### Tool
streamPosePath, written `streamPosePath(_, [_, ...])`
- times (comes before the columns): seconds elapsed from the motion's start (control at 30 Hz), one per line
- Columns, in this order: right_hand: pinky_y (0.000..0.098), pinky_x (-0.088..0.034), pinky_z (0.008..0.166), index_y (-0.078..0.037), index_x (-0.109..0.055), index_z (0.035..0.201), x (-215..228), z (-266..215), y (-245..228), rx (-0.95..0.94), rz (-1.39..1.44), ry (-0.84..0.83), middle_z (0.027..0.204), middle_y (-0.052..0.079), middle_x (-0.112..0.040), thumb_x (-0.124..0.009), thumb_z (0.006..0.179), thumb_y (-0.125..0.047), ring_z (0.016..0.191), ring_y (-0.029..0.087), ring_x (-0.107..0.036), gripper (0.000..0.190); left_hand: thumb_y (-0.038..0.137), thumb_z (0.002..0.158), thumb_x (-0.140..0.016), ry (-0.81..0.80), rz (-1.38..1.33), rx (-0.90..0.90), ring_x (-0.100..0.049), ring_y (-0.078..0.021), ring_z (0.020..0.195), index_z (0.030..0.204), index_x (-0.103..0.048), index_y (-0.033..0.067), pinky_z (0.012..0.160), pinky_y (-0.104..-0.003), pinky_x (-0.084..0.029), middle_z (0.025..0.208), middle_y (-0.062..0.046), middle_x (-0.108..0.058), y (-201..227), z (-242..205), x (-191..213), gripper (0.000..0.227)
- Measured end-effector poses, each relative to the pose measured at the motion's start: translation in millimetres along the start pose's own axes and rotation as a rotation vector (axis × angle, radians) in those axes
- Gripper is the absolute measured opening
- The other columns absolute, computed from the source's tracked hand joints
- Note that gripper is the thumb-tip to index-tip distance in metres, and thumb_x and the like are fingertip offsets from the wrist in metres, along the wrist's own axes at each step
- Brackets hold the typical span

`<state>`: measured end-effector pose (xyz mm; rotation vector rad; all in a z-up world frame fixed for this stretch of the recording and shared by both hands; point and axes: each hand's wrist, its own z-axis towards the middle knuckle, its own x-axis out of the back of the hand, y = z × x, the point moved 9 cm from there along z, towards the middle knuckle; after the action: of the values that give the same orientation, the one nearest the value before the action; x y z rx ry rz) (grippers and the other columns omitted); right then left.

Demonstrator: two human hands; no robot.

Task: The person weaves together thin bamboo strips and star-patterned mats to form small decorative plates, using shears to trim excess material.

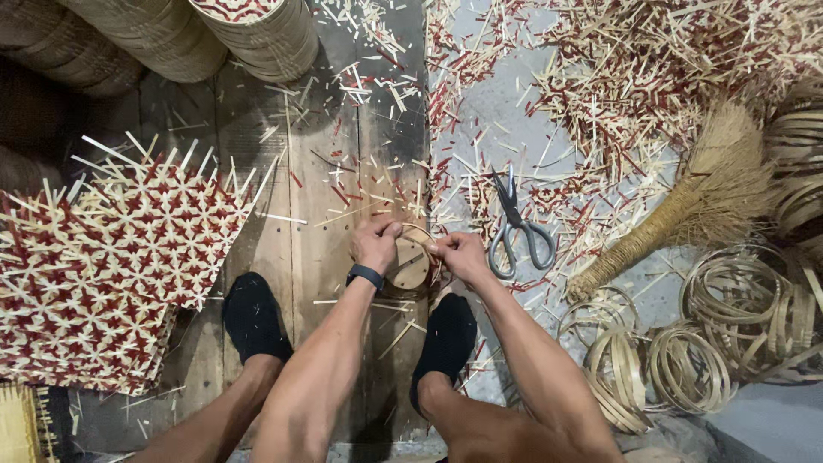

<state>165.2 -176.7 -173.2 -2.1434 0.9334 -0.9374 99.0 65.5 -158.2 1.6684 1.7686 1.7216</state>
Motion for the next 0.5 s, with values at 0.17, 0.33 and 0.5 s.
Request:
streamPosePath(0.17, [0.0250,-0.049,0.056,-0.001,-0.079,0.077,1.5,-3.5,-11.3,0.076,0.008,0.064,0.067,0.001,-0.073,-0.087,0.077,-0.026,0.060,0.007,-0.060,0.027,0.030,0.080,-0.080,0.068,0.030,-0.104,-0.070,-0.0298,0.094,0.097,-0.084,0.0191,0.087,-0.041,-0.054,0.102,-0.010,-0.076,-1.8,2.9,-6.3,0.020])
streamPosePath(0.33, [0.0261,-0.055,0.063,-0.001,-0.076,0.103,-2.8,-22.7,-9.5,-0.030,0.141,0.001,0.085,0.004,-0.076,-0.083,0.085,-0.025,0.069,0.008,-0.066,0.031,0.026,0.099,-0.077,0.148,-0.050,-0.270,-0.065,-0.0365,0.100,0.103,-0.081,0.0069,0.087,-0.046,-0.052,0.111,-0.021,-0.067,-7.6,-6.0,10.7,0.020])
streamPosePath(0.5, [0.0313,-0.065,0.067,0.005,-0.070,0.108,-25.1,-54.2,27.2,-0.362,0.495,-0.277,0.090,0.012,-0.074,-0.075,0.091,-0.017,0.073,0.018,-0.074,0.028,0.028,0.087,-0.080,0.030,0.030,0.218,-0.074,-0.0254,0.085,0.111,-0.080,0.0075,0.080,-0.039,-0.058,0.095,-0.013,-0.079,-79.4,-30.4,37.2,0.032])
